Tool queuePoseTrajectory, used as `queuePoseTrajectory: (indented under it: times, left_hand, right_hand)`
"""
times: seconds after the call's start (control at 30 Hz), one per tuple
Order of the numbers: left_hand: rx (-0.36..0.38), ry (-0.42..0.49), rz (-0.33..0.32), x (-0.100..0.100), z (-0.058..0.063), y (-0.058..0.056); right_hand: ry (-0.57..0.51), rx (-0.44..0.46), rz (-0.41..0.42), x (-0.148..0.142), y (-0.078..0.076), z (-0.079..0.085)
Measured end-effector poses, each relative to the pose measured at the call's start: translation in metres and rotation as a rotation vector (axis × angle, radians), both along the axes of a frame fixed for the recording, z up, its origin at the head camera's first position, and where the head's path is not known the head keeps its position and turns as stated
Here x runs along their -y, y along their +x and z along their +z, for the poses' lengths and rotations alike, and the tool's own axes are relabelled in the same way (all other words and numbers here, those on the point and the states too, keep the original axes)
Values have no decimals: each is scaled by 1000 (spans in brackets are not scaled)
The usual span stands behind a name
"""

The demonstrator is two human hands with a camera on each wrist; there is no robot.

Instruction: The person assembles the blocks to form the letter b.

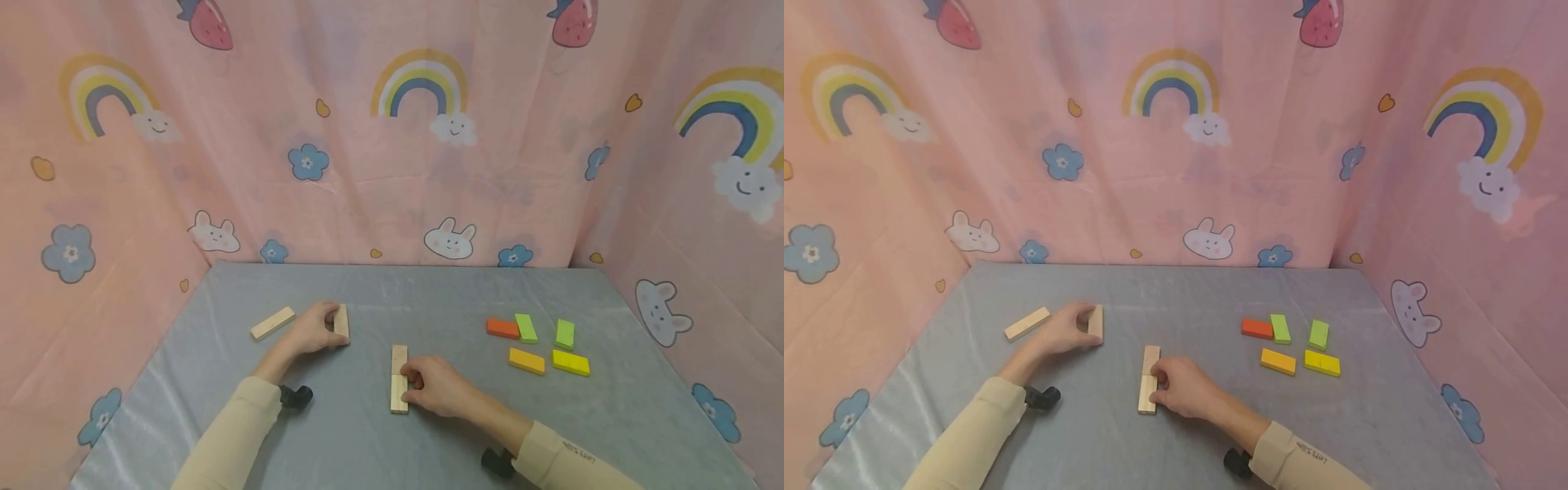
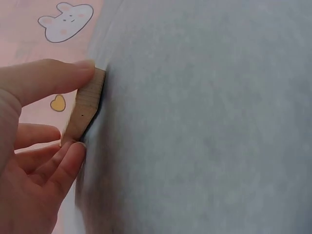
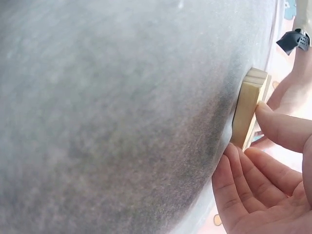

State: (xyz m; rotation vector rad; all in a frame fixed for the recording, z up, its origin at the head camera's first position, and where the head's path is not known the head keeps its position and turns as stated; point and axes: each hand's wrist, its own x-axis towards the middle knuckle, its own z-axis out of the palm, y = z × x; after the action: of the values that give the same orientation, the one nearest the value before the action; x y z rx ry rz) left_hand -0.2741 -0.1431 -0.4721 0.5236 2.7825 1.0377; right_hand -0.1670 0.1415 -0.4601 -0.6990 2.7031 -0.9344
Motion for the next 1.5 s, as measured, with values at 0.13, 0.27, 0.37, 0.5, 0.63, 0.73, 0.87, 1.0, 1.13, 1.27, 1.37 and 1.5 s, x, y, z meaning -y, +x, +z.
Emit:
queuePoseTrajectory:
  times: [0.13, 0.27, 0.37, 0.5, 0.63, 0.73, 0.87, 1.0, 1.13, 1.27, 1.37, 1.5]
  left_hand:
    - [-11, 25, -19, -5, -1, 0]
    - [-18, 64, -32, -12, -2, 0]
    - [-19, 84, -36, -18, -3, 1]
    - [-13, 97, -38, -27, -4, 2]
    - [16, 124, -43, -36, -2, 3]
    - [32, 131, -50, -43, -1, 3]
    - [27, 132, -61, -51, -1, 3]
    - [19, 132, -69, -60, 0, 3]
    - [24, 138, -70, -68, 1, 2]
    - [29, 133, -72, -76, 2, 1]
    - [39, 135, -72, -82, 0, -1]
    - [41, 128, -85, -91, -1, -3]
  right_hand:
    - [2, -17, 2, 0, 0, 0]
    - [5, -12, -1, 1, -1, 1]
    - [11, 12, -4, 2, -1, 1]
    - [18, 45, -2, 2, -1, 3]
    - [20, 73, -5, 1, -2, 4]
    - [24, 93, -15, 1, -2, 4]
    - [21, 91, -11, 1, -1, 4]
    - [5, 62, 11, 1, 0, 5]
    - [3, 49, 17, 1, 1, 6]
    - [0, 42, 17, 1, 0, 5]
    - [0, 38, 16, 1, 0, 5]
    - [6, 37, 16, 1, 0, 6]
